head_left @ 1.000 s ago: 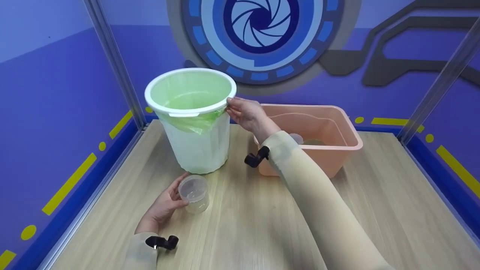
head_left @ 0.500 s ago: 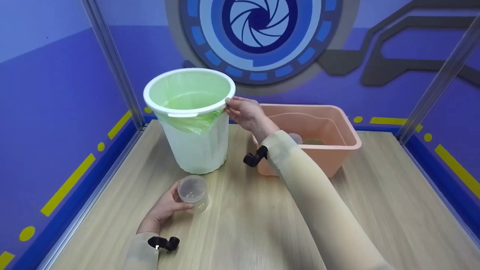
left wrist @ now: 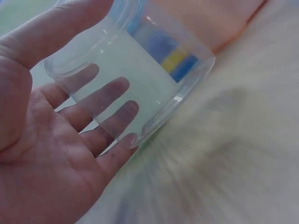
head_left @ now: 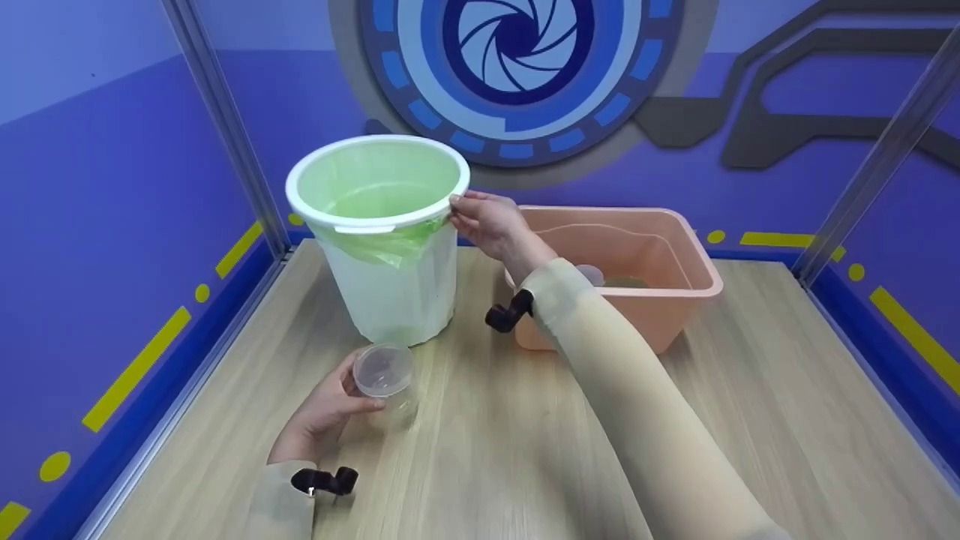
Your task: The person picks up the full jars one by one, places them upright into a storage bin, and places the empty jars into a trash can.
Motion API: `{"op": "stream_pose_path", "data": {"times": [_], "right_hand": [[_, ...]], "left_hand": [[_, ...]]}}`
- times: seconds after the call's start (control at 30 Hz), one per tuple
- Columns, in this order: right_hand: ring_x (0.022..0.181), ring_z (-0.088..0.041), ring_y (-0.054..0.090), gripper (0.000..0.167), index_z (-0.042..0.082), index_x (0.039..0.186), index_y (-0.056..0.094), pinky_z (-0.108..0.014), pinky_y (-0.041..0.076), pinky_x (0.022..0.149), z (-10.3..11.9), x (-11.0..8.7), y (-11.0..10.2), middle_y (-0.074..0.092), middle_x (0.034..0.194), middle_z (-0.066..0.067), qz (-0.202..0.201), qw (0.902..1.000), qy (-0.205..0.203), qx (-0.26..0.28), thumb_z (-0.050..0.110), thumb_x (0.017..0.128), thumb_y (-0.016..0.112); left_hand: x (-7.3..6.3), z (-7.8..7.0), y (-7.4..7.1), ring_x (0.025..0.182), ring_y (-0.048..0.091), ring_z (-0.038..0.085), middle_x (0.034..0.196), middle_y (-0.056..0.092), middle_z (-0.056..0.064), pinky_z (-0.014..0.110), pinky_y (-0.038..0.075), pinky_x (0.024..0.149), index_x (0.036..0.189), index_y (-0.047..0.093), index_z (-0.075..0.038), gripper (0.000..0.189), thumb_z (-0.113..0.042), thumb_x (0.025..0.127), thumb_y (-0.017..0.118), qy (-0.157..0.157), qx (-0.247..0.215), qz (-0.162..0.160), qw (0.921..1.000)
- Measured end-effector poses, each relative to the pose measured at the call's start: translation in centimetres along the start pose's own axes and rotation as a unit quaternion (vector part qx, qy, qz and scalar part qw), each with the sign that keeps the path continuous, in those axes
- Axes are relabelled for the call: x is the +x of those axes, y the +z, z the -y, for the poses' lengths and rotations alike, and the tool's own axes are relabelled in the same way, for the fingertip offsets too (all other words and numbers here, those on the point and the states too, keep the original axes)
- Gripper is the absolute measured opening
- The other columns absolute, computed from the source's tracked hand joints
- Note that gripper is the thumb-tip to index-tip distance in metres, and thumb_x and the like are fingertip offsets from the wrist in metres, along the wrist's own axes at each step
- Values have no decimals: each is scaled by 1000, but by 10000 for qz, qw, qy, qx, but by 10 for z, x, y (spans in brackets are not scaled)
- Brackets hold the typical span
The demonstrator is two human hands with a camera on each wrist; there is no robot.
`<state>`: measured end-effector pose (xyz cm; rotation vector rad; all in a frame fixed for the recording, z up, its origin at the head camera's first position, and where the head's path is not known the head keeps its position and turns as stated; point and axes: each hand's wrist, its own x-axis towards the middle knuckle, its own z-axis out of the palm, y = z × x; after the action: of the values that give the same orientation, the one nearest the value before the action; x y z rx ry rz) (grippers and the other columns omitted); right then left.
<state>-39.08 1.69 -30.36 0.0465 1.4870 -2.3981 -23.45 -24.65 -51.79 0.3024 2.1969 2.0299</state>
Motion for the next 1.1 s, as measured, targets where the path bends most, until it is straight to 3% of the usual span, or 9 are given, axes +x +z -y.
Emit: {"op": "stream_pose_path", "data": {"times": [0.17, 0.37, 0.47, 0.6, 0.7, 0.77, 0.9, 1.1], "right_hand": [[74, -15, 67, 9, 1, 106, 69, -18, 61, 67, 0, -2, 1, 70, 88, -10, -20, 10000, 45, -65, 2, 99, 64], [73, -14, 67, 7, 2, 105, 69, -17, 61, 67, 0, -2, 1, 70, 86, -9, 6, 9999, -3, -103, 2, 99, 64], [73, -14, 67, 6, 2, 103, 68, -17, 60, 66, 0, -2, 0, 70, 85, -9, 30, 9999, -45, -119, 2, 99, 64], [72, -14, 67, 4, 2, 101, 68, -17, 60, 66, 0, -2, -1, 70, 85, -9, 50, 9999, -102, -90, 1, 99, 64], [73, -14, 67, 5, 2, 101, 68, -18, 60, 67, -1, -2, -1, 70, 85, -10, 47, 9999, -108, -51, 1, 99, 64], [74, -14, 67, 5, 2, 102, 68, -18, 60, 67, -1, -1, -2, 70, 86, -9, 30, 9999, -94, -51, 1, 99, 64], [74, -14, 67, 6, 1, 104, 67, -18, 60, 66, -2, 0, -2, 70, 86, -9, 11, 9999, -81, -78, 1, 99, 64], [73, -14, 67, 5, 1, 103, 67, -18, 60, 67, -1, 1, -2, 69, 86, -9, 5, 9999, -110, -54, 0, 98, 64]], "left_hand": [[-3, -45, 0, 130, 51, 21, 144, 51, 9, 26, 52, 102, 153, 34, 3, 93, 4, 74, 83, 400, 155, 64, 9991], [0, -130, 8, 120, 56, 16, 128, 61, -4, 26, 52, 103, 150, 41, 0, 85, 16, 73, 74, 1135, -357, -566, 9913], [10, -170, 11, 121, 54, 19, 128, 62, -4, 26, 52, 102, 149, 45, -7, 79, 17, 78, 71, 1578, -712, -1052, 9793], [37, -207, 14, 130, 53, 23, 137, 60, 0, 28, 51, 109, 150, 43, -10, 79, 11, 82, 77, 2317, -1140, -1774, 9497], [60, -219, 12, 138, 49, 23, 146, 55, 4, 33, 46, 119, 152, 39, -10, 86, 2, 80, 84, 2636, -1048, -2298, 9310], [73, -222, 10, 142, 45, 23, 151, 50, 7, 38, 40, 125, 154, 36, -9, 90, 0, 80, 86, 2657, -814, -2598, 9248], [90, -224, 5, 149, 39, 26, 155, 45, 12, 48, 31, 129, 154, 32, -8, 92, -2, 80, 86, 2544, -241, -2842, 9241], [93, -224, 5, 151, 37, 22, 155, 45, 8, 45, 31, 130, 154, 32, -12, 94, -13, 79, 89, 2197, 410, -2878, 9313]]}}
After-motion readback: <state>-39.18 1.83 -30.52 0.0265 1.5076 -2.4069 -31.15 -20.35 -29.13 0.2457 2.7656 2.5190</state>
